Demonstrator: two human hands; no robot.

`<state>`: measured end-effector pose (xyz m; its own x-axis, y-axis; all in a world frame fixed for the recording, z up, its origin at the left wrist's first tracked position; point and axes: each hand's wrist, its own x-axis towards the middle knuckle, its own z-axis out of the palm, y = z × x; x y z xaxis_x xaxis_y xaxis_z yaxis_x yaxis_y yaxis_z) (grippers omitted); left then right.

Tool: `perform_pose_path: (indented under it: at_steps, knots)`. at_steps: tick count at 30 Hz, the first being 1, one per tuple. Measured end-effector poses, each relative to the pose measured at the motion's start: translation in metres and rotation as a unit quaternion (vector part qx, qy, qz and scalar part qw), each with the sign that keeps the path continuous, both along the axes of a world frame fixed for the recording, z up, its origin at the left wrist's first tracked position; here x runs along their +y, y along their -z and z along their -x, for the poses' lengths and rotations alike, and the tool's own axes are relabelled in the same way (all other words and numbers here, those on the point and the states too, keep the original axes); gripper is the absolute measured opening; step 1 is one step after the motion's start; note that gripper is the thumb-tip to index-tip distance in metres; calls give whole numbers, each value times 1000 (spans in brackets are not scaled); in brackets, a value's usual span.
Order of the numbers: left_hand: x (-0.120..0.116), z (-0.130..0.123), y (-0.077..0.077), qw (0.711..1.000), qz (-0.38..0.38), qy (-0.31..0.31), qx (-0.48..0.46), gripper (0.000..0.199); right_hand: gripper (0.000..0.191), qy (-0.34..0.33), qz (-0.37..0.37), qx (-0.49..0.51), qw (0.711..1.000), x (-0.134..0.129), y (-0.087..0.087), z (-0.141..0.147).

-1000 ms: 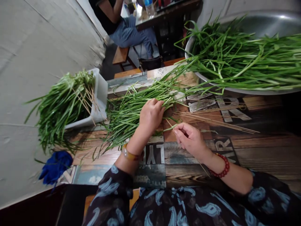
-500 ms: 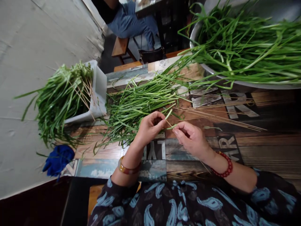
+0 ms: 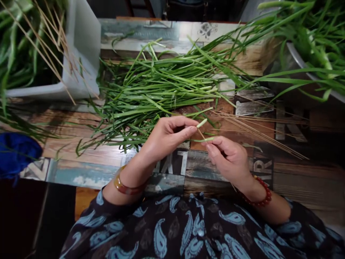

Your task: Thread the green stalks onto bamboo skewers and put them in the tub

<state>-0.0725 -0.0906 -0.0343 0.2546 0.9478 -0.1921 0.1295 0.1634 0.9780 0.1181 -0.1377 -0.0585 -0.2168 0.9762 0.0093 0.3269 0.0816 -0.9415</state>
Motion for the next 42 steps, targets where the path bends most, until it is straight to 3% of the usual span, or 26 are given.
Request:
perform_pose_path:
  at_steps: [16, 21, 27, 35, 42]
  knots:
    - [-2, -1, 5, 999, -19, -41, 21, 18, 15, -5, -43, -26, 999, 2, -5, 1]
    - [-2, -3, 4, 993, -85, -37, 75, 15, 16, 0, -31, -28, 999, 2, -4, 1]
    - [-3, -6, 4, 959, -224, -44, 166, 8, 18, 3, 1, -26, 1000, 2, -4, 2]
    - [-6, -6, 7, 925, -299, -45, 230, 10, 17, 6, 14, -27, 1000, 2, -4, 2]
    - [-7, -7, 12, 878, -382, -56, 283, 15, 17, 8, 10, -37, 999, 2, -4, 2]
